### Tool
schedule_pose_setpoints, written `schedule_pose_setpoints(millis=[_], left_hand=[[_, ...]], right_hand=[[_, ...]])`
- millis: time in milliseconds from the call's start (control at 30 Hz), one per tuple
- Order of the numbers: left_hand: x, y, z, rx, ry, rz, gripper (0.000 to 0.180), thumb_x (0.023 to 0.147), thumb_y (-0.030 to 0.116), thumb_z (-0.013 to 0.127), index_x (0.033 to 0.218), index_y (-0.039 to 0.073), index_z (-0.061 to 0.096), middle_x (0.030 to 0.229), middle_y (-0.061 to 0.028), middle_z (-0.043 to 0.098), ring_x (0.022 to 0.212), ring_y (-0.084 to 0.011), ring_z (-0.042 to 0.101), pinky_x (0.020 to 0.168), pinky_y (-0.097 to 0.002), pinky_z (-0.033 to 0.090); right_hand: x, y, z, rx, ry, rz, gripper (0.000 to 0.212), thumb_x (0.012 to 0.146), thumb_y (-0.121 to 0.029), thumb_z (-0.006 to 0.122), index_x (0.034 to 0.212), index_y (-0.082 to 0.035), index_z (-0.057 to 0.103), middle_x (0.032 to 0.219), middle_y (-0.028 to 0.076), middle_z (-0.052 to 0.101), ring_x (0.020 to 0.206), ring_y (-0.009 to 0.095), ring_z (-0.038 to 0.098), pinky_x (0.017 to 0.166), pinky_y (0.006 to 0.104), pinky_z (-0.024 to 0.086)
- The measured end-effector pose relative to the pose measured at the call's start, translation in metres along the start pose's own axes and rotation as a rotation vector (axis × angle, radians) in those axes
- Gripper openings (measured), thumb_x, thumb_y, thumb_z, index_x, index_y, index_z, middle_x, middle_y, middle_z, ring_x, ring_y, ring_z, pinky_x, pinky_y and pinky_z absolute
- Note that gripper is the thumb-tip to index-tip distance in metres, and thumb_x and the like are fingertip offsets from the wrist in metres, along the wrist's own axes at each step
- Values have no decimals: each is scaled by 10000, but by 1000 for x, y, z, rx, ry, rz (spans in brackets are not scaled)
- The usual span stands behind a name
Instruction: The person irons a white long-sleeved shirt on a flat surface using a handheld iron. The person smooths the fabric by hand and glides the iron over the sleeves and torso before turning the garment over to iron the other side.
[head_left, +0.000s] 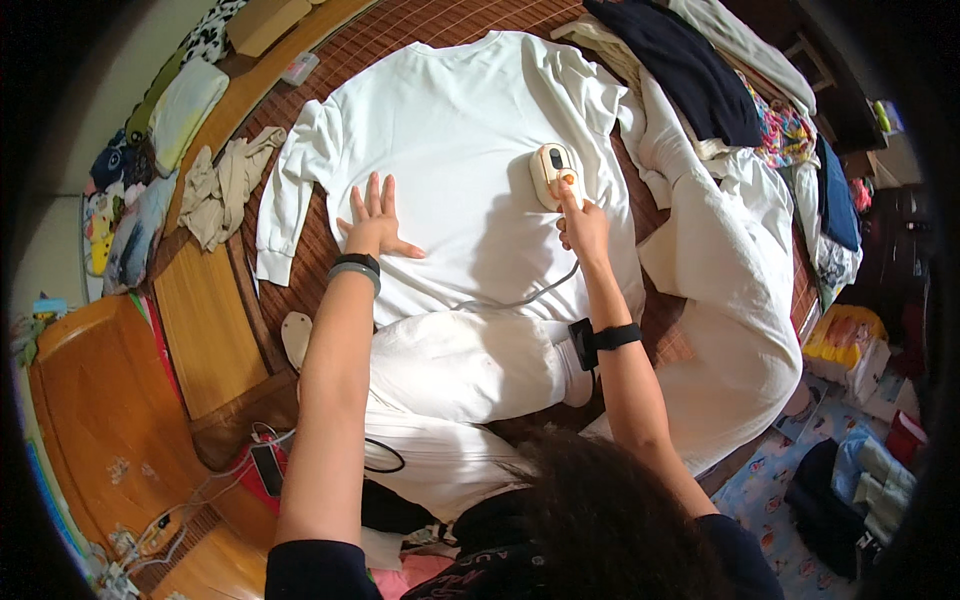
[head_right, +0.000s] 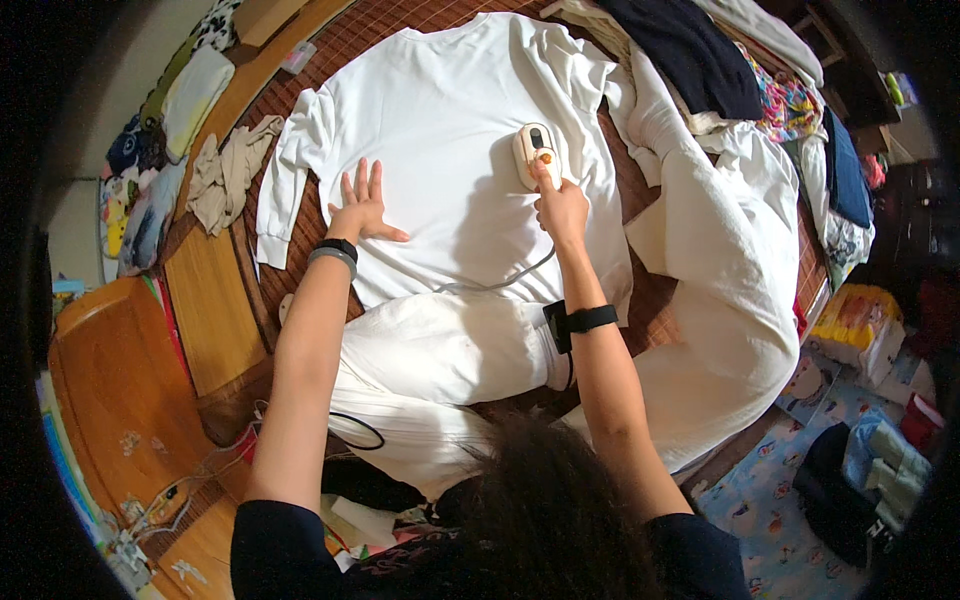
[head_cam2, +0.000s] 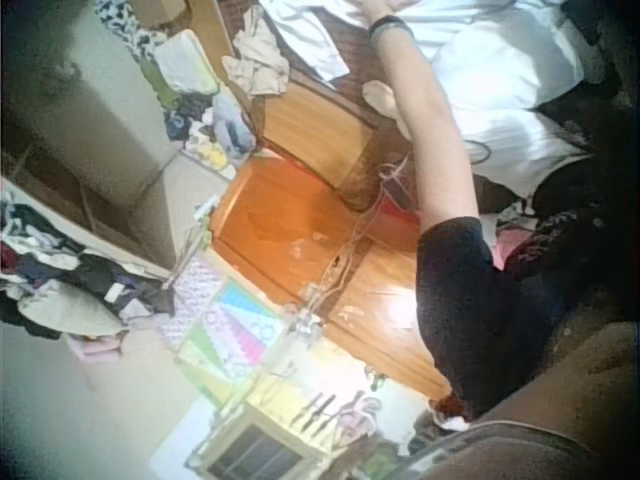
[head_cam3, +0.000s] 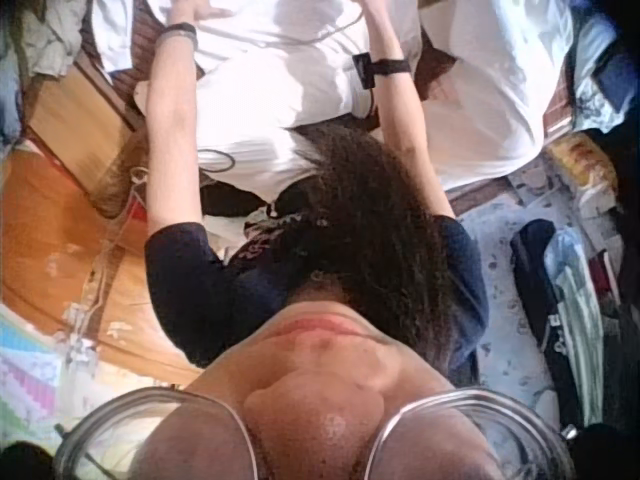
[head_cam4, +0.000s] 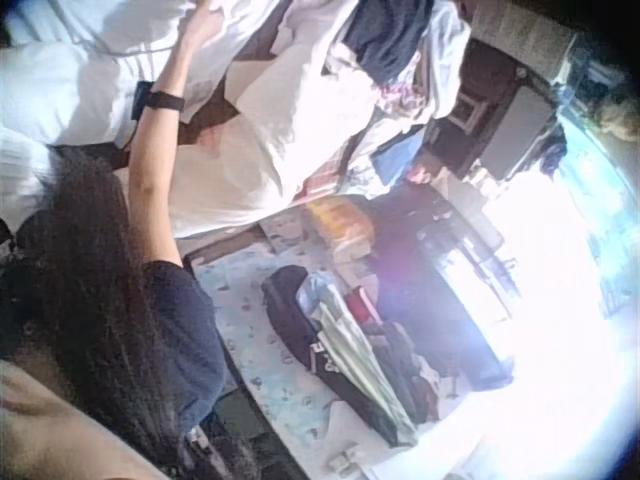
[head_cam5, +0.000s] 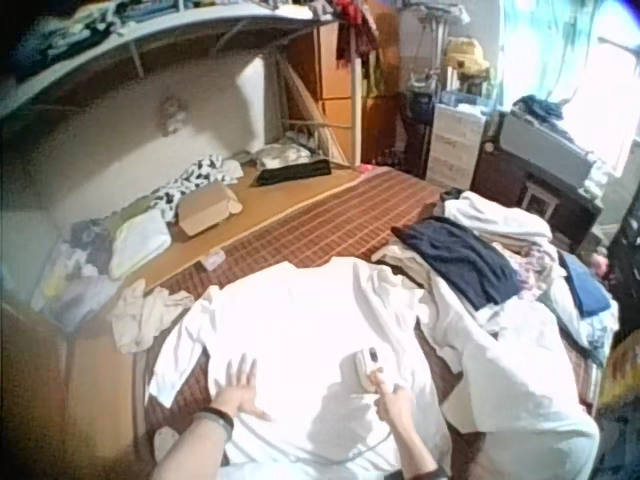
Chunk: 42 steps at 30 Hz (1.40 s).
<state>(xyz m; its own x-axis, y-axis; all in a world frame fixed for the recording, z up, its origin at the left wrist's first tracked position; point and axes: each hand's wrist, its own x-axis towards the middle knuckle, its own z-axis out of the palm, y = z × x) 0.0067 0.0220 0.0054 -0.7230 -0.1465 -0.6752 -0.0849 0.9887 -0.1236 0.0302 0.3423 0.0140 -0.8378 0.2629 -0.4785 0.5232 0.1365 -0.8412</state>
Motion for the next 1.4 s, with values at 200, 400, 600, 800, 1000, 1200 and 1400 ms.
schedule_pose_setpoints(millis=[200, 400, 600, 800, 1000, 1200, 1400], left_hand=[[0, 3, 2, -17, 29, 4, 1593, 447, 638, 860, 1451, 218, -303, 1535, -48, -334, 1419, -425, -213, 1013, -778, 164], [4, 3, 6, -20, 34, -2, 1591, 445, 642, 860, 1453, 226, -299, 1538, -45, -328, 1414, -426, -226, 1004, -785, 167], [-2, 6, 2, -46, 47, -28, 1584, 426, 614, 880, 1471, 276, -262, 1544, 17, -317, 1433, -371, -214, 1041, -761, 137], [-1, 7, 1, -43, 26, -37, 1587, 428, 607, 882, 1465, 277, -272, 1541, 17, -325, 1430, -373, -222, 1047, -755, 133], [0, 5, 0, -20, 12, -29, 1583, 464, 604, 874, 1441, 251, -321, 1530, -18, -346, 1421, -388, -237, 1022, -775, 151], [0, 7, 0, 1, 1, -37, 1578, 467, 612, 869, 1448, 238, -309, 1533, -24, -340, 1423, -390, -229, 1027, -769, 162], [1, 8, 2, -3, 24, -27, 1585, 456, 625, 866, 1453, 227, -300, 1538, -32, -330, 1424, -399, -220, 1023, -770, 168]], right_hand=[[8, 5, -6, 67, -86, 26, 557, 885, -531, 607, 765, 12, 589, 547, 47, 523, 400, 114, 484, 369, 269, 373], [8, 3, -9, 113, -139, 41, 556, 875, -531, 621, 790, 17, 579, 554, 52, 515, 387, 120, 470, 361, 277, 363], [11, -11, -23, 321, -424, 262, 643, 821, -608, 637, 899, 26, 558, 703, 102, 574, 560, 181, 610, 490, 293, 536], [22, -21, -17, 303, -438, 343, 738, 774, -742, 577, 796, -6, 531, 594, 49, 485, 461, 143, 499, 414, 271, 423], [15, -24, -3, 166, -255, 336, 692, 777, -742, 573, 676, -62, 491, 515, 26, 429, 385, 117, 399, 370, 268, 329], [9, -25, -1, 139, -218, 295, 682, 767, -764, 557, 670, -94, 470, 517, 0, 415, 389, 95, 375, 382, 249, 328], [7, -24, 0, 115, -163, 240, 672, 789, -743, 554, 665, -85, 496, 519, 9, 441, 385, 107, 392, 379, 260, 343]])
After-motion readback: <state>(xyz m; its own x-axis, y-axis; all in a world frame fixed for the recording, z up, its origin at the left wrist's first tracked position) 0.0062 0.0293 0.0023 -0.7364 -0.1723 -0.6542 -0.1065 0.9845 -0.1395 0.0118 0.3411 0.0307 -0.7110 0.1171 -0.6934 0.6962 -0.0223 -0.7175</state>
